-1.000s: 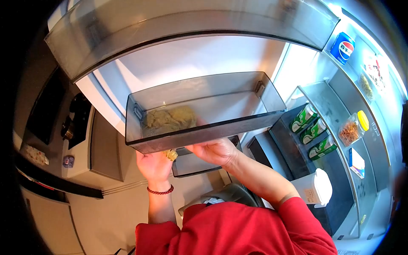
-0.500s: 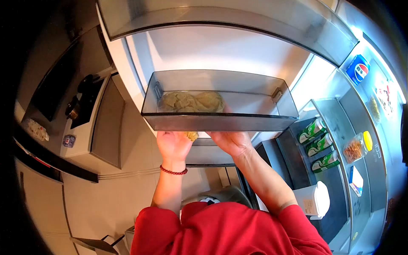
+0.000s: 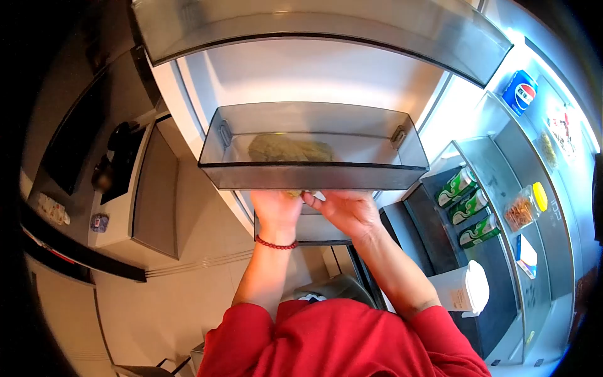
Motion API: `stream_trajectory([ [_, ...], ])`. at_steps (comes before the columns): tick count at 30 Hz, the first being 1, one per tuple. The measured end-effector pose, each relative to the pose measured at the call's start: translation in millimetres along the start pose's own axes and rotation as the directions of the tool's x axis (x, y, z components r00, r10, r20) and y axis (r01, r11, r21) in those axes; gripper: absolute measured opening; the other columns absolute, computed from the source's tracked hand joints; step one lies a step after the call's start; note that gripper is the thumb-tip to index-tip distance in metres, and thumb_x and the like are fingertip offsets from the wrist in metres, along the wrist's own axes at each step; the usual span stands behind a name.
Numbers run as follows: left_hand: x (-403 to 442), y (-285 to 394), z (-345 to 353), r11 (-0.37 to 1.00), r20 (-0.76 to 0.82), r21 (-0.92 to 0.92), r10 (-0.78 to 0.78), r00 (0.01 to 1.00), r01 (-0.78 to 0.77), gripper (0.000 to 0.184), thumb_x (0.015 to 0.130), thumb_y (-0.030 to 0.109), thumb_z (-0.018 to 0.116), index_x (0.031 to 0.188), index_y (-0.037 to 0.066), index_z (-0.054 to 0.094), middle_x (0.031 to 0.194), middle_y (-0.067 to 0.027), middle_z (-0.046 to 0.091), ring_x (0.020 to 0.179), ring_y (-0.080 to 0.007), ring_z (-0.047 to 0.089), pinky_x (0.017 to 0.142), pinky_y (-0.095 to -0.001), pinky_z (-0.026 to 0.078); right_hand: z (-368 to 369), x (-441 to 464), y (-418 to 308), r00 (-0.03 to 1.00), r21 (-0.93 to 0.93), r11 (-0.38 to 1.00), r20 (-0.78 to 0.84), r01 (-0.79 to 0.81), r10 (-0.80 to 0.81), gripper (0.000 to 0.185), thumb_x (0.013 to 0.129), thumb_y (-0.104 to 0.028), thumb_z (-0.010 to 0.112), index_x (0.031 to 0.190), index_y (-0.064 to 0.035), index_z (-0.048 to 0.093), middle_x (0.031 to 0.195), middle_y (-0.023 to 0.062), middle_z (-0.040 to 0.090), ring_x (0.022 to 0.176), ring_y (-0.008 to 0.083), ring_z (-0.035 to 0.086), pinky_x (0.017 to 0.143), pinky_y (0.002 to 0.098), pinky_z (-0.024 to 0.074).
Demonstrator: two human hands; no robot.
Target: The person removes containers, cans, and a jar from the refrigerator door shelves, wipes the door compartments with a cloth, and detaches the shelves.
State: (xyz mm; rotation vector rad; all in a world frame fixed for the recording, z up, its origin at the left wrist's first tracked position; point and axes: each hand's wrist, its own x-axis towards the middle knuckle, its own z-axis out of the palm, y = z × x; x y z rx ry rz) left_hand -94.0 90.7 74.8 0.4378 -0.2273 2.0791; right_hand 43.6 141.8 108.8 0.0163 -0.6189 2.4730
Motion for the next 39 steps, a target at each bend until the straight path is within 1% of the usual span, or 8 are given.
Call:
stream_trajectory([
  [1,-3,-8,3,0.848,0.0,0.526,0.075,0.997,-0.063,0.037,0.091,0.03,0.039,0.117,0.006,0.05,0.117,-0.0096,0.054,0.108,-0.0268,0.05,0.095,-0.0442,0.037,-2,-8,-5,0.999,-0.019,1.0,-0.026,0.023,-0.024,0.047,0.07,-0.002,0.06,0.115,-0.0122,0.053,0.118,0.0061,0.053,0.111,0.0219,0.046,0.093,0.0495,0.0344],
  [3,-2,-30,16,0.993,-0.086,0.033,-0.113,0.99,0.116,0.035,0.091,0.03,0.041,0.114,0.006,0.051,0.114,-0.0087,0.055,0.107,-0.0258,0.051,0.094,-0.0424,0.038,-38,-24,-17,0.993,0.006,0.996,0.086,0.086,-0.086,0.047,0.07,-0.001,0.059,0.115,-0.011,0.052,0.119,0.0071,0.053,0.112,0.0227,0.047,0.093,0.0497,0.0341],
  [6,-5,-61,23,0.942,-0.019,-0.141,-0.311,0.95,0.306,0.035,0.091,0.031,0.041,0.114,0.007,0.052,0.114,-0.0083,0.056,0.106,-0.0255,0.051,0.094,-0.0418,0.038,-19,-59,-39,0.974,-0.138,0.972,-0.092,0.192,-0.205,0.057,0.068,0.001,0.055,0.123,-0.0072,0.044,0.124,0.0101,0.049,0.115,0.0264,0.045,0.094,0.0478,0.0337],
  [20,-2,-100,33,0.783,-0.08,-0.098,-0.621,0.779,0.614,0.035,0.094,0.03,0.034,0.116,0.006,0.049,0.11,-0.009,0.057,0.1,-0.0235,0.055,0.091,-0.0382,0.042,42,-107,-33,0.853,-0.233,0.872,-0.213,0.43,-0.477,0.082,0.064,0.005,0.05,0.139,-0.004,0.018,0.14,0.0106,0.031,0.132,0.0245,0.026,0.11,0.0389,0.0165],
  [24,-19,-74,22,0.784,0.1,-0.163,-0.591,0.8,0.599,0.043,0.094,0.029,0.035,0.127,0.004,0.041,0.127,-0.0143,0.047,0.115,-0.0291,0.046,0.101,-0.0433,0.034,54,-106,-19,0.886,-0.262,0.896,-0.207,0.358,-0.414,0.086,0.064,0.005,0.048,0.141,-0.0052,0.012,0.143,0.0105,0.026,0.134,0.0239,0.022,0.111,0.0388,0.0126],
  [34,-70,-4,34,0.885,-0.325,0.095,-0.405,0.855,0.455,0.043,0.093,0.031,0.034,0.125,0.003,0.045,0.122,-0.0114,0.052,0.111,-0.0257,0.051,0.095,-0.0402,0.039,66,-109,-15,0.994,-0.235,0.972,-0.111,-0.011,-0.016,0.084,0.067,0.004,0.054,0.141,-0.0029,0.014,0.143,0.0111,0.027,0.132,0.0232,0.027,0.109,0.035,0.0162],
  [35,-76,2,41,0.859,-0.131,0.008,-0.507,0.852,0.513,0.043,0.093,0.03,0.033,0.124,0.002,0.045,0.123,-0.0116,0.052,0.112,-0.0255,0.05,0.096,-0.0405,0.039,62,-112,-16,0.992,-0.286,0.957,-0.122,-0.043,0.008,0.073,0.073,0.005,0.054,0.139,-0.0015,0.023,0.139,0.012,0.034,0.129,0.0228,0.032,0.107,0.0345,0.0209],
  [39,-95,20,50,0.781,-0.222,0.184,-0.559,0.799,0.597,0.045,0.094,0.031,0.031,0.126,0.0,0.042,0.127,-0.0136,0.048,0.117,-0.0265,0.045,0.098,-0.0413,0.036,63,-124,-25,0.991,-0.407,0.906,-0.115,-0.113,0.072,0.053,0.081,0.005,0.051,0.132,0.0017,0.036,0.123,0.0103,0.051,0.114,0.0178,0.049,0.098,0.0313,0.0362],
])
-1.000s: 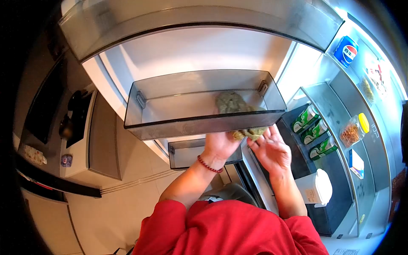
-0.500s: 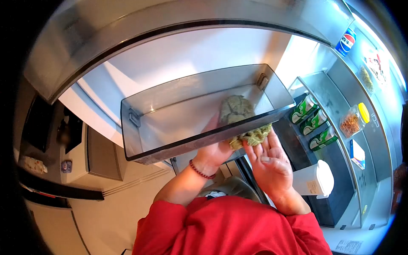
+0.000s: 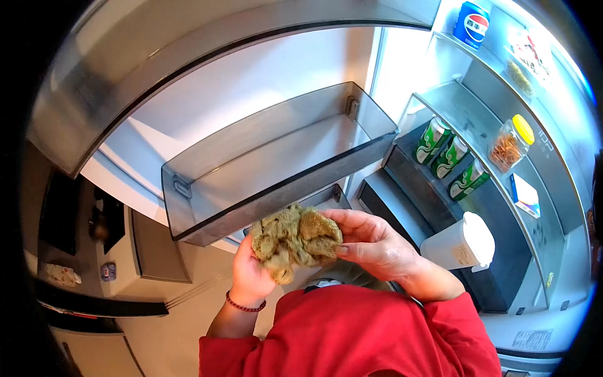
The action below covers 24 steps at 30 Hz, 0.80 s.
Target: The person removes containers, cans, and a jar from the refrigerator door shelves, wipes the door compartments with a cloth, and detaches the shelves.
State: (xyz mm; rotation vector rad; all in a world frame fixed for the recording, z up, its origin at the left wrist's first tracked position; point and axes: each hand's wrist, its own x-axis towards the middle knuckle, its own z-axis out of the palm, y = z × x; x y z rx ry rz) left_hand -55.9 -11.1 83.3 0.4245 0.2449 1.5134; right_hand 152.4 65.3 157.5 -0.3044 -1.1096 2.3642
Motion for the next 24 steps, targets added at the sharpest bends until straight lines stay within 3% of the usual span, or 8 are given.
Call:
stream_trajectory([
  [5,-20,18,61,0.974,-0.023,0.226,-0.008,1.0,0.013,0.047,0.094,0.029,0.037,0.129,-0.002,0.037,0.13,-0.0148,0.044,0.12,-0.0259,0.042,0.102,-0.0397,0.031,22,-17,-30,0.961,-0.248,0.929,0.053,0.274,-0.27,0.041,0.086,0.005,0.047,0.127,0.0002,0.042,0.116,0.0073,0.055,0.105,0.0123,0.052,0.089,0.027,0.0429],
  [7,-26,31,86,0.713,0.207,0.659,0.134,0.969,-0.239,0.046,0.09,0.023,0.048,0.129,-0.001,0.039,0.127,-0.0139,0.047,0.118,-0.0231,0.044,0.1,-0.0377,0.033,28,-15,-49,0.897,-0.378,0.818,0.094,0.434,-0.432,0.04,0.086,0.006,0.046,0.126,-0.0004,0.043,0.113,0.0065,0.056,0.102,0.0116,0.052,0.086,0.026,0.0438],
  [13,42,64,163,0.358,0.17,0.891,0.308,0.936,-0.279,0.031,0.087,0.022,0.056,0.109,0.0,0.054,0.093,-0.0033,0.058,0.081,-0.0092,0.053,0.071,-0.022,0.042,22,30,-122,0.627,-0.825,0.156,0.275,0.543,-0.729,0.036,0.081,0.004,0.049,0.117,0.0002,0.052,0.109,0.009,0.059,0.099,0.0162,0.055,0.088,0.0278,0.0428],
  [15,80,78,161,0.107,0.154,0.979,0.154,0.976,-0.172,0.026,0.088,0.024,0.055,0.102,0.001,0.054,0.087,-0.0013,0.056,0.075,-0.0081,0.049,0.067,-0.0216,0.041,11,40,-141,0.736,-0.885,-0.461,0.355,0.067,-0.577,0.03,0.083,-0.002,0.05,0.112,-0.0055,0.057,0.104,0.0093,0.061,0.092,0.022,0.056,0.083,0.0315,0.045],
  [16,94,82,159,-0.166,0.085,0.983,0.009,0.996,-0.083,0.024,0.089,0.025,0.054,0.095,0.003,0.055,0.08,0.0008,0.053,0.069,-0.007,0.046,0.063,-0.0212,0.04,5,43,-144,0.732,-0.883,-0.464,0.36,0.068,-0.578,0.03,0.083,-0.002,0.05,0.112,-0.0055,0.057,0.104,0.0093,0.061,0.092,0.022,0.056,0.083,0.0315,0.045],
  [19,123,68,159,-0.293,-0.161,0.952,-0.23,0.96,0.09,0.019,0.091,0.021,0.05,0.096,0.004,0.056,0.087,-0.0005,0.056,0.078,-0.0076,0.051,0.068,-0.0229,0.042,-17,49,-141,0.858,-0.915,-0.404,0.188,-0.024,-0.477,0.025,0.084,-0.008,0.051,0.108,-0.0087,0.06,0.104,0.0109,0.06,0.091,0.0265,0.053,0.081,0.0339,0.0451],
  [23,146,55,137,-0.085,-0.187,0.982,-0.446,0.875,0.167,0.02,0.091,0.021,0.049,0.097,0.003,0.056,0.086,0.0005,0.056,0.079,-0.0072,0.05,0.07,-0.0221,0.042,-40,53,-127,0.811,-0.954,-0.299,0.202,0.035,-0.55,0.026,0.088,-0.015,0.051,0.112,-0.0074,0.058,0.118,0.011,0.053,0.107,0.0237,0.047,0.09,0.0343,0.041],
  [24,150,55,141,-0.055,-0.202,0.978,-0.488,0.849,0.201,0.019,0.09,0.021,0.05,0.094,0.003,0.055,0.085,-0.0003,0.055,0.078,-0.0082,0.049,0.07,-0.0239,0.042,-45,56,-123,0.852,-0.986,0.082,0.081,0.144,-0.518,0.027,0.089,-0.018,0.051,0.113,-0.0074,0.057,0.121,0.0104,0.051,0.111,0.0226,0.045,0.093,0.033,0.0378],
])
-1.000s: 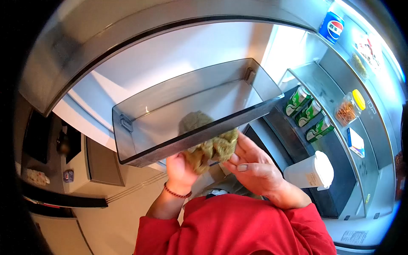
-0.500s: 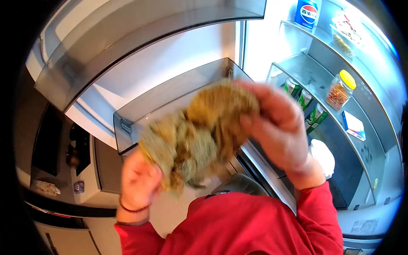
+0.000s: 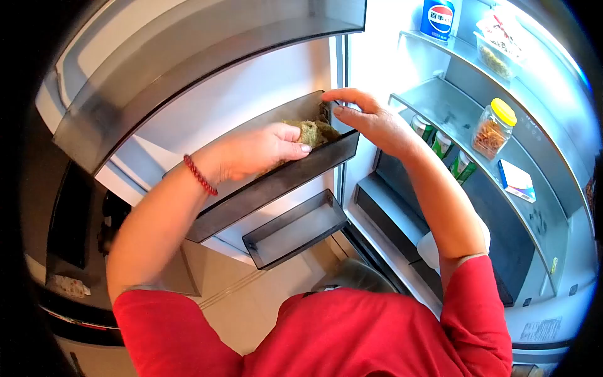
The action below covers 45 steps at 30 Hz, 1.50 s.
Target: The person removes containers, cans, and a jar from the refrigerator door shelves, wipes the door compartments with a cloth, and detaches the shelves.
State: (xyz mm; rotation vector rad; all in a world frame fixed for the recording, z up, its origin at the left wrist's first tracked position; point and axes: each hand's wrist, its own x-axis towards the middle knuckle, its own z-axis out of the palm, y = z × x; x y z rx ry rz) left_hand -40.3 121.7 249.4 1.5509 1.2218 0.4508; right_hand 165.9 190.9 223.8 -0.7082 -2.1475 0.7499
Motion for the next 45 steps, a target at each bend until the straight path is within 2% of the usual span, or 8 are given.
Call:
stream_trajectory([
  [1,1,4,-2,0.999,0.045,-0.04,-0.016,0.999,0.018,0.019,0.088,0.021,0.051,0.091,0.003,0.055,0.084,-0.0012,0.054,0.076,-0.0091,0.048,0.07,-0.0256,0.041,6,1,7,0.992,0.37,0.921,0.073,-0.122,0.102,0.029,0.09,-0.02,0.05,0.115,-0.0073,0.056,0.123,0.0099,0.05,0.115,0.0216,0.043,0.097,0.0317,0.0347],
  [3,10,8,1,0.999,0.062,-0.048,0.014,0.998,-0.011,0.018,0.087,0.017,0.05,0.093,0.001,0.055,0.089,-0.0032,0.056,0.081,-0.0105,0.051,0.072,-0.0267,0.043,18,1,17,0.998,0.022,0.998,-0.013,0.054,-0.053,0.036,0.091,-0.029,0.048,0.121,-0.0094,0.052,0.125,0.0107,0.047,0.118,0.0213,0.041,0.101,0.0303,0.0299],
  [12,44,13,8,0.936,0.085,-0.348,-0.021,0.996,0.05,0.037,0.084,0.007,0.046,0.119,-0.005,0.045,0.112,-0.0113,0.054,0.102,-0.0153,0.052,0.091,-0.028,0.04,24,2,14,0.987,0.251,0.965,-0.12,-0.07,0.103,0.049,0.093,-0.046,0.039,0.123,-0.0092,0.05,0.114,0.0135,0.053,0.108,0.0206,0.048,0.092,0.0316,0.0379],
  [21,57,17,-4,0.948,0.149,0.255,0.154,0.977,-0.188,0.036,0.076,0.008,0.046,0.109,-0.004,0.051,0.099,-0.0098,0.058,0.094,-0.0175,0.052,0.085,-0.0279,0.04,28,5,9,0.963,0.364,0.919,-0.155,-0.15,0.218,0.045,0.094,-0.043,0.038,0.116,-0.0064,0.054,0.11,0.0124,0.056,0.105,0.0194,0.05,0.09,0.0309,0.0396],
  [35,-7,16,-47,0.696,0.219,0.716,-0.294,0.93,0.051,0.019,0.069,0.005,0.051,0.084,-0.002,0.061,0.07,-0.0027,0.06,0.064,-0.0111,0.051,0.06,-0.0276,0.042,43,8,7,0.959,0.299,0.951,-0.235,-0.083,0.158,0.04,0.095,-0.035,0.041,0.113,-0.0029,0.056,0.108,0.011,0.058,0.108,0.0191,0.048,0.095,0.0312,0.0344],
  [40,-75,9,-80,0.977,-0.396,0.122,0.207,0.895,-0.173,0.03,0.067,0.003,0.045,0.093,-0.005,0.058,0.082,-0.0033,0.058,0.075,-0.0084,0.053,0.068,-0.0212,0.046,49,10,4,0.943,0.187,0.982,-0.329,0.01,0.053,0.036,0.093,-0.029,0.044,0.107,0.0023,0.056,0.099,0.0167,0.061,0.096,0.0241,0.055,0.082,0.0346,0.0438],
  [43,-101,13,-65,0.984,-0.583,0.147,0.169,0.795,-0.101,0.032,0.067,0.001,0.044,0.096,-0.005,0.058,0.085,-0.0044,0.059,0.082,-0.0105,0.054,0.073,-0.0231,0.046,47,12,6,0.906,-0.355,0.93,-0.354,0.1,-0.233,0.028,0.088,-0.021,0.051,0.103,0.0023,0.058,0.104,0.019,0.059,0.099,0.0322,0.053,0.086,0.0409,0.041],
  [45,-113,-1,-78,0.735,-0.355,0.668,0.181,0.917,0.114,0.03,0.071,0.002,0.049,0.099,-0.003,0.058,0.089,-0.008,0.061,0.085,-0.0153,0.056,0.076,-0.0285,0.046,50,12,-4,0.868,-0.497,0.852,-0.338,0.164,-0.364,0.025,0.084,-0.016,0.053,0.1,0.002,0.059,0.105,0.0196,0.058,0.1,0.0359,0.051,0.087,0.0444,0.0393],
])
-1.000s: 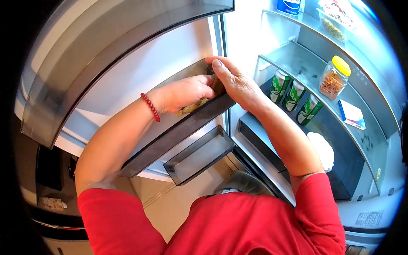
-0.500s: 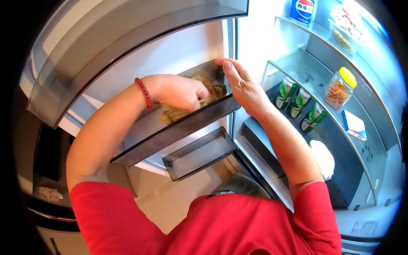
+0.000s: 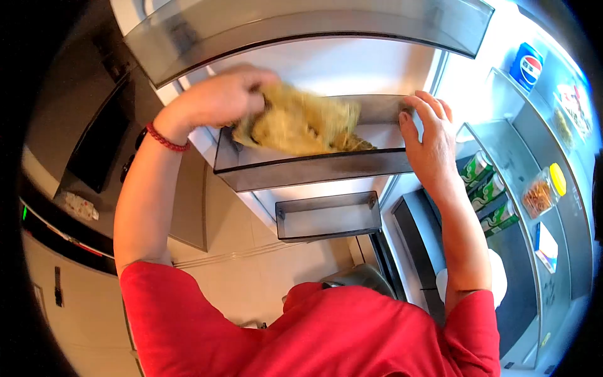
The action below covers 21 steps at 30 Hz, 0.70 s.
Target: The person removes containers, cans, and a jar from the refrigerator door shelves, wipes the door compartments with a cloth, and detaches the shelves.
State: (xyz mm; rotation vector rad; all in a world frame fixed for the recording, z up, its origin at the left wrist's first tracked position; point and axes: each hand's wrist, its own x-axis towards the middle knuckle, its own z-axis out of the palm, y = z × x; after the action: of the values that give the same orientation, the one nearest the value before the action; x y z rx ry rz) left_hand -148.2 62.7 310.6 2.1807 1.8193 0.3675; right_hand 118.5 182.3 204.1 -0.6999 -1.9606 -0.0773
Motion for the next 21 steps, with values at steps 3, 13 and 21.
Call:
stream_trajectory([
  [3,-8,-17,22,0.994,0.197,0.106,-0.048,0.979,0.027,0.028,0.071,0.008,0.059,0.096,-0.004,0.058,0.084,-0.01,0.061,0.082,-0.0168,0.055,0.074,-0.0288,0.045,-9,11,-29,0.976,0.0,0.983,0.122,0.182,-0.181,0.024,0.083,-0.014,0.053,0.1,0.0005,0.06,0.101,0.0204,0.059,0.098,0.0332,0.055,0.084,0.0442,0.0421],
  [13,16,-15,59,0.928,0.397,-0.242,-0.172,0.902,0.284,0.017,0.072,0.006,0.058,0.088,0.0,0.055,0.07,0.0004,0.051,0.055,-0.0064,0.044,0.045,-0.0226,0.036,11,13,-55,0.943,0.052,0.996,0.323,0.073,-0.086,0.025,0.088,-0.025,0.05,0.091,-0.0032,0.061,0.079,0.0142,0.064,0.066,0.0282,0.064,0.058,0.0369,0.0512],
  [21,31,11,63,0.722,0.226,-0.66,-0.074,0.971,0.209,0.011,0.073,0.003,0.056,0.084,0.001,0.054,0.071,-0.0018,0.053,0.059,-0.0095,0.052,0.049,-0.0225,0.042,13,18,-45,0.95,0.201,0.979,0.309,-0.025,-0.039,0.037,0.088,-0.035,0.05,0.103,-0.002,0.059,0.081,0.0193,0.064,0.073,0.0328,0.064,0.066,0.0391,0.0506],
])
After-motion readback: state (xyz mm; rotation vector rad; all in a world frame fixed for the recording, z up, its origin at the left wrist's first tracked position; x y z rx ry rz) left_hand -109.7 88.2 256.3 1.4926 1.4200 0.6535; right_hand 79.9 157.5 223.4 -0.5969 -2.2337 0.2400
